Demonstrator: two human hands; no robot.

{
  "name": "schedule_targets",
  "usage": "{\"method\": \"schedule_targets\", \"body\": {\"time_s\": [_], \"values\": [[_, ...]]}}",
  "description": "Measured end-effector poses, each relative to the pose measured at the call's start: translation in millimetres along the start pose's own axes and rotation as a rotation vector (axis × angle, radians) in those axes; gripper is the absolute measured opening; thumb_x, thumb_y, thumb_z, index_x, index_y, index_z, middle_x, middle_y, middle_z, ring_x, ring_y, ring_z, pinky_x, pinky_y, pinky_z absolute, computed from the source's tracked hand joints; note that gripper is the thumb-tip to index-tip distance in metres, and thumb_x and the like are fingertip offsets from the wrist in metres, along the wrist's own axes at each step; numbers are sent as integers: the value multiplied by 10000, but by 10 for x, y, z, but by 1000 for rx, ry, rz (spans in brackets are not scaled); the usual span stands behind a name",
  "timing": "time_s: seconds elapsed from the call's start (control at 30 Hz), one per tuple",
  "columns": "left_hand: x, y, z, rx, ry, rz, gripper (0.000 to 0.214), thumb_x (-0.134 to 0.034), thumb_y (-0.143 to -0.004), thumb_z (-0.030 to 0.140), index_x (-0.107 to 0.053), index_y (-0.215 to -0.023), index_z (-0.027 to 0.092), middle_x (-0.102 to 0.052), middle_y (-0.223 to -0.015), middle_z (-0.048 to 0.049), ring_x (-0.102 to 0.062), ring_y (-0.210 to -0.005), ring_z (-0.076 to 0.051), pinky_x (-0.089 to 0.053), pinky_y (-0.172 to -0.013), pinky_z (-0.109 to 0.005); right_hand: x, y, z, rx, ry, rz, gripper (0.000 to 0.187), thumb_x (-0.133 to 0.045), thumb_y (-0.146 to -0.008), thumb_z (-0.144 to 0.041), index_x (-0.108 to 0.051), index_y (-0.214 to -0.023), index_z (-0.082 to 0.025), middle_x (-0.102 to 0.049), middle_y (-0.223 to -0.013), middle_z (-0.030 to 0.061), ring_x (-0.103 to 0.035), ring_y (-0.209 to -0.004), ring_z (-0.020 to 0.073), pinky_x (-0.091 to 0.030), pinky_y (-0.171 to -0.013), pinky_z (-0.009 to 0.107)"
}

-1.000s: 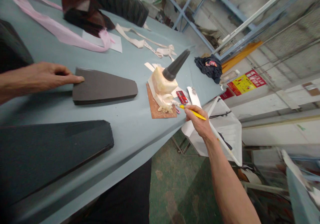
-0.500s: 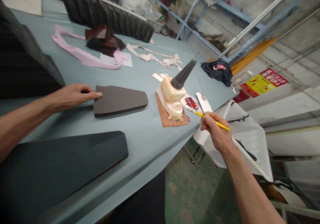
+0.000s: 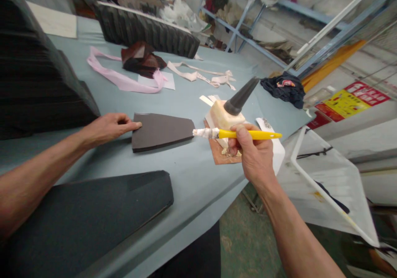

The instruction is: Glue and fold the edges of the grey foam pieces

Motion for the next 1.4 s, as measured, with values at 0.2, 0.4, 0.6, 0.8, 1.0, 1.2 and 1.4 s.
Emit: {"method": "schedule_targets", "body": {"time_s": [0.2,0.4,0.6,0.8,1.0,1.2,1.4], "values": [[-1,58,24,3,-6,8,545,-604,-759,790,-611,-725,246,-603,-672,-13,-532,-685,-209,-349,-640,-335,-739,-283,201,-41,-134,-113,518,-906,-791,-695,-729,-898,-220,-604,-616,-60,-535,-494,79,-502,-489,224],[0,94,5,19,12,16,546,-611,-756,790,-622,-731,244,-633,-686,-12,-541,-683,-209,-360,-637,-333,-1395,-488,375,-43,-86,-269,579,-869,-795,-755,-742,-908,-202,-601,-645,-57,-556,-526,74,-500,-519,220],[-20,108,-22,33,20,7,545,-604,-768,789,-627,-751,245,-642,-707,-20,-550,-699,-218,-363,-648,-338,-1761,-719,394,30,23,-364,564,-799,-859,-771,-726,-902,-214,-590,-649,-50,-563,-566,91,-506,-559,243],[-34,116,-29,60,2,-14,556,-581,-760,807,-622,-748,252,-634,-689,-19,-550,-686,-222,-363,-630,-348,-2016,-850,405,49,7,-422,615,-801,-827,-806,-694,-850,-200,-550,-621,-59,-501,-535,79,-426,-503,245],[-47,123,-37,63,21,-14,548,-587,-761,800,-630,-759,254,-649,-699,-17,-560,-690,-222,-365,-633,-348,-2259,-836,310,120,-7,-480,615,-787,-840,-803,-703,-843,-194,-561,-638,-51,-495,-571,86,-422,-548,256],[-54,127,-43,53,33,-15,535,-602,-775,792,-634,-761,258,-666,-710,-26,-571,-699,-233,-360,-638,-348,-2474,-813,272,138,-15,-544,650,-758,-832,-843,-664,-802,-201,-519,-629,-57,-437,-570,82,-353,-531,260],[-68,126,-47,72,42,-18,514,-615,-789,769,-632,-759,256,-654,-701,-13,-565,-688,-225,-348,-630,-347,-2555,-796,289,157,8,-570,673,-737,-831,-865,-642,-795,-201,-505,-629,-56,-414,-577,83,-323,-532,266]]}}
Point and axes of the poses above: each hand's wrist, its own y-axis away from the middle knuckle, its own x-axis out of the back of the hand, z = x × y, the point moved 10 cm from there along -y, towards the middle knuckle
